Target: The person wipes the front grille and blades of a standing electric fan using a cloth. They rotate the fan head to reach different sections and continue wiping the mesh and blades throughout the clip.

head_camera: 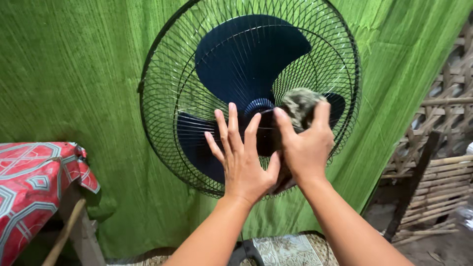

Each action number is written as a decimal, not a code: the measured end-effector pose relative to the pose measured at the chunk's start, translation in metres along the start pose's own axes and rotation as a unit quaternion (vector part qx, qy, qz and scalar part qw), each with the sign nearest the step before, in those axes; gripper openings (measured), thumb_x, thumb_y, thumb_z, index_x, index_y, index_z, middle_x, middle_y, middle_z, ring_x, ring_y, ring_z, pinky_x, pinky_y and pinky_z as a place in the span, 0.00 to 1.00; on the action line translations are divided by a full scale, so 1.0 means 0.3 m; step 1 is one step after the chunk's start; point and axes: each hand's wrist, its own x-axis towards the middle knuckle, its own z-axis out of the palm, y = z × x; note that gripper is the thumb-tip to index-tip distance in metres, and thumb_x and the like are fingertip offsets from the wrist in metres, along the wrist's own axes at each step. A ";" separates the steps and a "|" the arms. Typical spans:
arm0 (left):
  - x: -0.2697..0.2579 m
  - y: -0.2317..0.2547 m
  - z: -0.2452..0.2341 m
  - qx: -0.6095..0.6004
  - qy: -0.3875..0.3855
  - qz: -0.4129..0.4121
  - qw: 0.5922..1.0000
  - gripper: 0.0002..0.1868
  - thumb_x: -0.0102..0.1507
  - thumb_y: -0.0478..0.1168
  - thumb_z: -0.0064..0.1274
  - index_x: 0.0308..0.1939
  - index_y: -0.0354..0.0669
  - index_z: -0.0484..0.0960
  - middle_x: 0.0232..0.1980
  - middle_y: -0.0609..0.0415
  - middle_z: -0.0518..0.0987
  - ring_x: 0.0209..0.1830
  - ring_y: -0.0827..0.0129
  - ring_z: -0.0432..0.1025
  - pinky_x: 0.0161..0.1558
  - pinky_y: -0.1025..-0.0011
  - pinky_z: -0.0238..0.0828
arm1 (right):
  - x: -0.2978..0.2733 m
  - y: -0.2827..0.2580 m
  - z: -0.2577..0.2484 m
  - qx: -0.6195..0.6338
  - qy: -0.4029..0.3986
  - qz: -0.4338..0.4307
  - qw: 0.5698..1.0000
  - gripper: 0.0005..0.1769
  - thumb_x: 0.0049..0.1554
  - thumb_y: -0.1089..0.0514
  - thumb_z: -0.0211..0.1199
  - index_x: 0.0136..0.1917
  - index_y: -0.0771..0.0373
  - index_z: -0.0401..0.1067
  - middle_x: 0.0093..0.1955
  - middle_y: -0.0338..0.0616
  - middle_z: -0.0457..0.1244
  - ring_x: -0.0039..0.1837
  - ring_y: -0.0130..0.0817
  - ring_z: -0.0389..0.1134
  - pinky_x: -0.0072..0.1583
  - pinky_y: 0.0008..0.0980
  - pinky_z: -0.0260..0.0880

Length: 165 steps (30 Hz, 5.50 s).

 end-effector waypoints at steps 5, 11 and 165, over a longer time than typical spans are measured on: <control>-0.015 0.004 -0.013 0.030 0.040 -0.009 0.999 0.27 0.59 0.45 0.59 0.61 0.42 0.76 0.82 0.44 0.52 0.84 0.45 0.41 0.74 0.33 0.30 | 0.001 -0.082 0.020 0.145 -0.124 0.068 0.979 0.17 0.65 0.47 0.58 0.52 0.63 0.76 0.47 0.43 0.71 0.50 0.31 0.68 0.55 0.32 0.69; 0.024 -0.045 -0.097 -0.037 0.081 -0.018 0.996 0.19 0.52 0.42 0.57 0.44 0.39 0.75 0.60 0.48 0.73 0.63 0.48 0.64 0.61 0.47 0.57 | 0.004 -0.006 0.057 0.027 -0.098 -0.043 0.994 0.19 0.68 0.49 0.58 0.44 0.62 0.81 0.54 0.45 0.65 0.61 0.40 0.58 0.64 0.37 0.59; 0.130 0.070 -0.017 -0.166 0.069 0.030 0.983 0.24 0.64 0.49 0.44 0.56 0.34 0.75 0.62 0.40 0.74 0.61 0.49 0.68 0.66 0.58 0.63 | -0.043 -0.001 -0.002 0.278 -0.142 0.169 0.935 0.21 0.68 0.44 0.50 0.60 0.61 0.73 0.54 0.40 0.63 0.55 0.26 0.63 0.59 0.28 0.65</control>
